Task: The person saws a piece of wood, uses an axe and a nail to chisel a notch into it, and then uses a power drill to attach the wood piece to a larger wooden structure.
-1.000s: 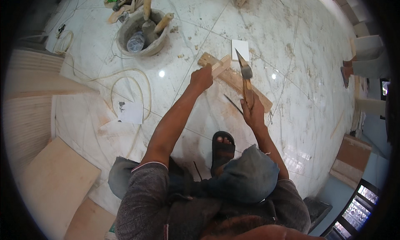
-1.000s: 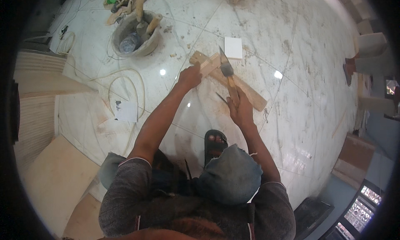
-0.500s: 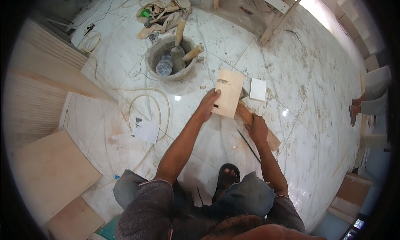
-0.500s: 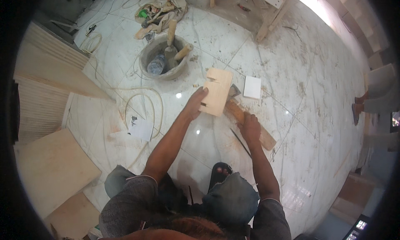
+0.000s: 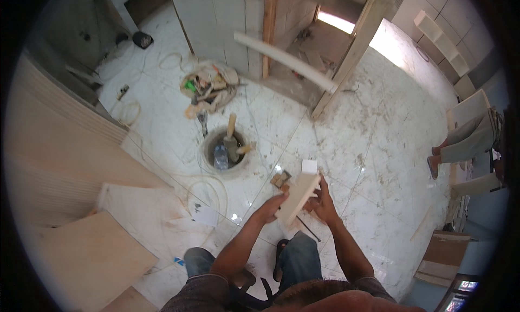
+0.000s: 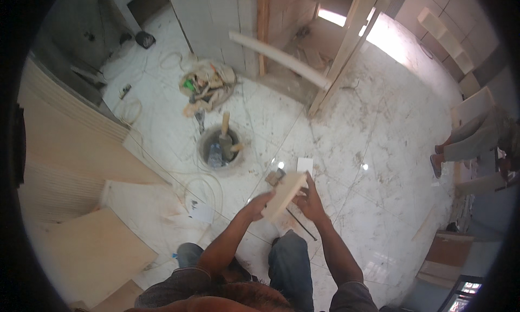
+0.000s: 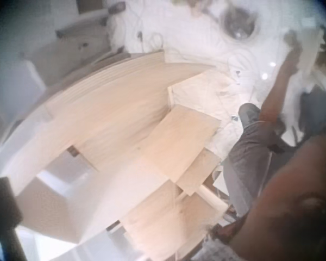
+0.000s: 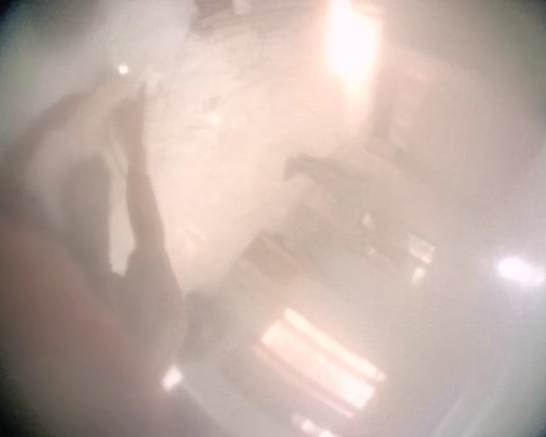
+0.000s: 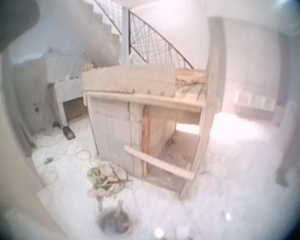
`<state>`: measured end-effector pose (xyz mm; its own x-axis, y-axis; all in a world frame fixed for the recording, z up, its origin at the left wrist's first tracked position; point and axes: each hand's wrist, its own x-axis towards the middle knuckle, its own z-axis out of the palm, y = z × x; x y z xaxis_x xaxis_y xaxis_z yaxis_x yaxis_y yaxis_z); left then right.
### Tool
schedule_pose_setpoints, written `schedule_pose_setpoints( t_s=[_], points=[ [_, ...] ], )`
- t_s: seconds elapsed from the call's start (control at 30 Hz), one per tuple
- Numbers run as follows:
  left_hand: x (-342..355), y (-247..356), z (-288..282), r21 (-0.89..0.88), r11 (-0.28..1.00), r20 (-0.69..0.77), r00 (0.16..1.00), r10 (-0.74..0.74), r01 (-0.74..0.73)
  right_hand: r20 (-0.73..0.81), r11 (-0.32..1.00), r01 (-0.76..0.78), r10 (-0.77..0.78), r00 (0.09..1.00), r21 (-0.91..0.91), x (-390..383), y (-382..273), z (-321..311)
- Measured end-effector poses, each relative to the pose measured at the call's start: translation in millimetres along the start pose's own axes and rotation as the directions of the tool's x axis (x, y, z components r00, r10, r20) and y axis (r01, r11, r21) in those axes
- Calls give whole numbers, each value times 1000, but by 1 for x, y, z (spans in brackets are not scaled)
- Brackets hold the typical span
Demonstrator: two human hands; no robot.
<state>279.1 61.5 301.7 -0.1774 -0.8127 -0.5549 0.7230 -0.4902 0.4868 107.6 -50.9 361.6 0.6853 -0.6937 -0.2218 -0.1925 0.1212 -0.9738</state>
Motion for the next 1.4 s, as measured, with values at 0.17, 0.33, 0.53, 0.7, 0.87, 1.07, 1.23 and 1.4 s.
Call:
schedule_pose_setpoints(
  t_s=[0.17,0.33,0.53,0.7,0.87,1.07,1.23,1.4],
  points=[
    [-133,70,108,158,960,67,967,-246,233,229,801,345,-263,937,-490,-74,-180,-25],
    [-224,135,181,-22,982,-41,981,-188,188,275,811,276,-148,950,-515,-114,-311,-35],
    [-259,217,218,-141,985,-248,967,65,-102,235,770,228,-104,966,-596,-84,-410,-17],
    [-237,303,233,-78,963,-241,943,232,-257,135,679,205,-156,979,-705,-21,-447,-16],
    [-209,416,244,339,935,-269,942,203,-104,-205,871,20,-137,969,-490,40,-499,-36],
    [-197,518,281,332,858,73,918,390,-392,-249,987,-58,20,968,-147,84,-585,-47],
    [-168,559,298,290,875,58,920,388,-387,-246,993,42,-68,967,-110,135,-599,-76],
    [-117,581,301,436,776,-8,860,510,-455,-175,968,109,-150,973,-227,196,-588,-123]
  ],
)
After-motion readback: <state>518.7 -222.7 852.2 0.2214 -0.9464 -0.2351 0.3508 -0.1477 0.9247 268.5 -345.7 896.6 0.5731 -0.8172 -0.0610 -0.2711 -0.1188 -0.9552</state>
